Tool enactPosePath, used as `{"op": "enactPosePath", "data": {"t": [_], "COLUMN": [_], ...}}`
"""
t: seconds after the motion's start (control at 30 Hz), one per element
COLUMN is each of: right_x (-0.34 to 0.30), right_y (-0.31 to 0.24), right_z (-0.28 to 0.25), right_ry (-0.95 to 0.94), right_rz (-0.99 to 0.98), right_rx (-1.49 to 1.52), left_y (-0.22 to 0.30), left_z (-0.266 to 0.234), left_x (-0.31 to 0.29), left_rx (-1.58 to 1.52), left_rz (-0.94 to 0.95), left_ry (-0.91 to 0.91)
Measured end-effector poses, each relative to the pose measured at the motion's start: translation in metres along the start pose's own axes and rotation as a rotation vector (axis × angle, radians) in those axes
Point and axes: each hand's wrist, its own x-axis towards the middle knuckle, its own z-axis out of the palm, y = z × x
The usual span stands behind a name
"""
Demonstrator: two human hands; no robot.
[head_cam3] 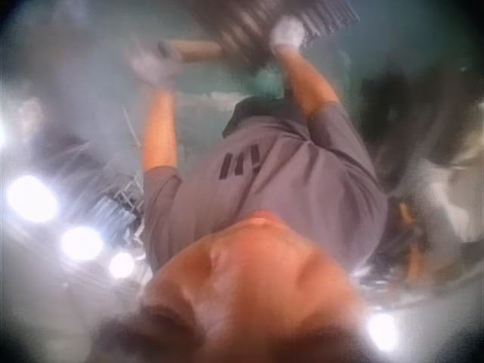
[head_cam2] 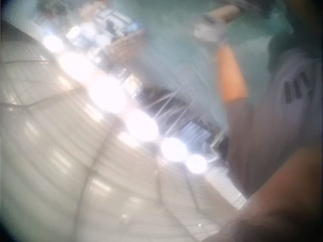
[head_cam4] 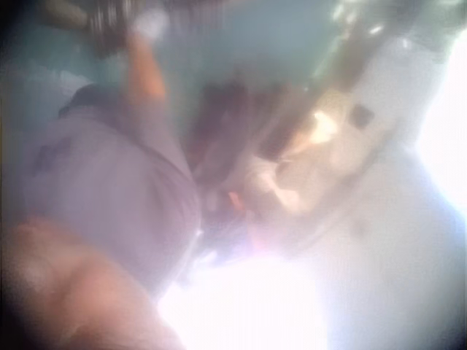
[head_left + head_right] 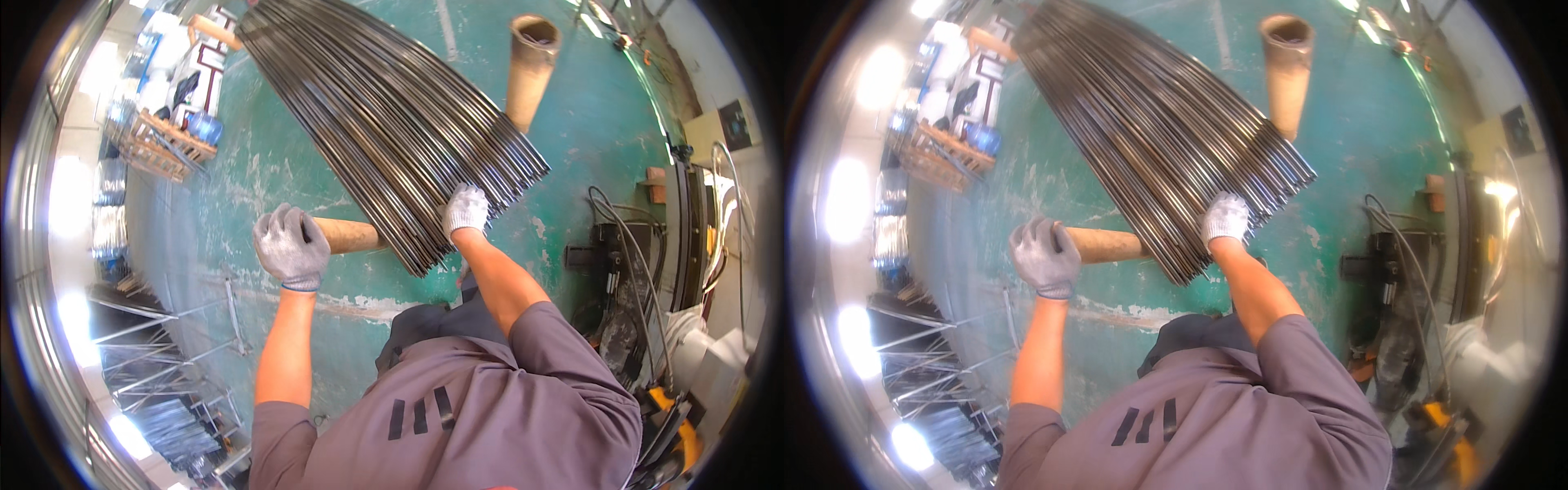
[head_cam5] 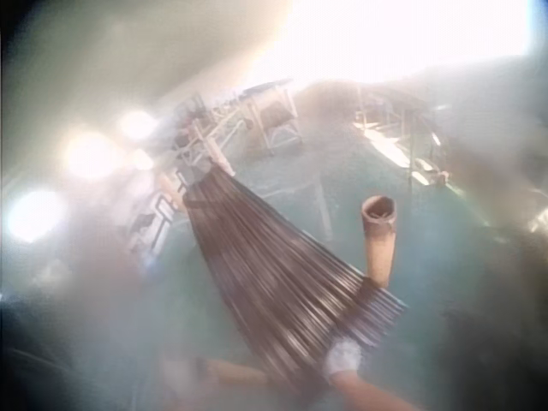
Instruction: The person picks up a bundle of metal bars from a stack, feeds them through a rolling machine to create a curve, and then places the bent bars onto a metal rack.
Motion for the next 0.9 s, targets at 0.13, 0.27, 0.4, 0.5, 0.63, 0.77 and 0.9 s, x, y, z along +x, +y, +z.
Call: {"op": "enactPosePath", "data": {"t": [0.13, 0.27, 0.4, 0.5, 0.63, 0.77, 0.9], "right_x": [0.004, 0.023, 0.050, 0.059, 0.053, 0.058, 0.043], "right_y": [0.010, 0.007, -0.003, 0.006, 0.020, 0.039, 0.045], "right_z": [0.021, 0.008, -0.019, -0.039, -0.053, -0.027, -0.032], "right_ry": [-0.072, -0.174, -0.364, -0.486, -0.601, -0.709, -0.447], "right_rz": [-0.125, -0.122, -0.145, -0.169, -0.103, 0.092, -0.076], "right_rx": [0.005, 0.010, -0.036, 0.008, 0.424, 0.960, 0.559], "left_y": [0.003, 0.000, -0.001, -0.004, -0.005, 0.007, 0.050], "left_z": [0.004, 0.007, 0.010, 0.007, 0.002, -0.008, -0.019], "left_x": [0.001, 0.003, 0.001, 0.000, -0.006, 0.001, -0.010], "left_rx": [0.033, 0.070, 0.063, 0.060, 0.020, -0.073, -0.422], "left_rz": [-0.090, -0.101, -0.122, -0.103, -0.127, -0.117, 0.062], "left_ry": [0.002, -0.071, -0.076, -0.047, -0.028, 0.027, -0.020]}}
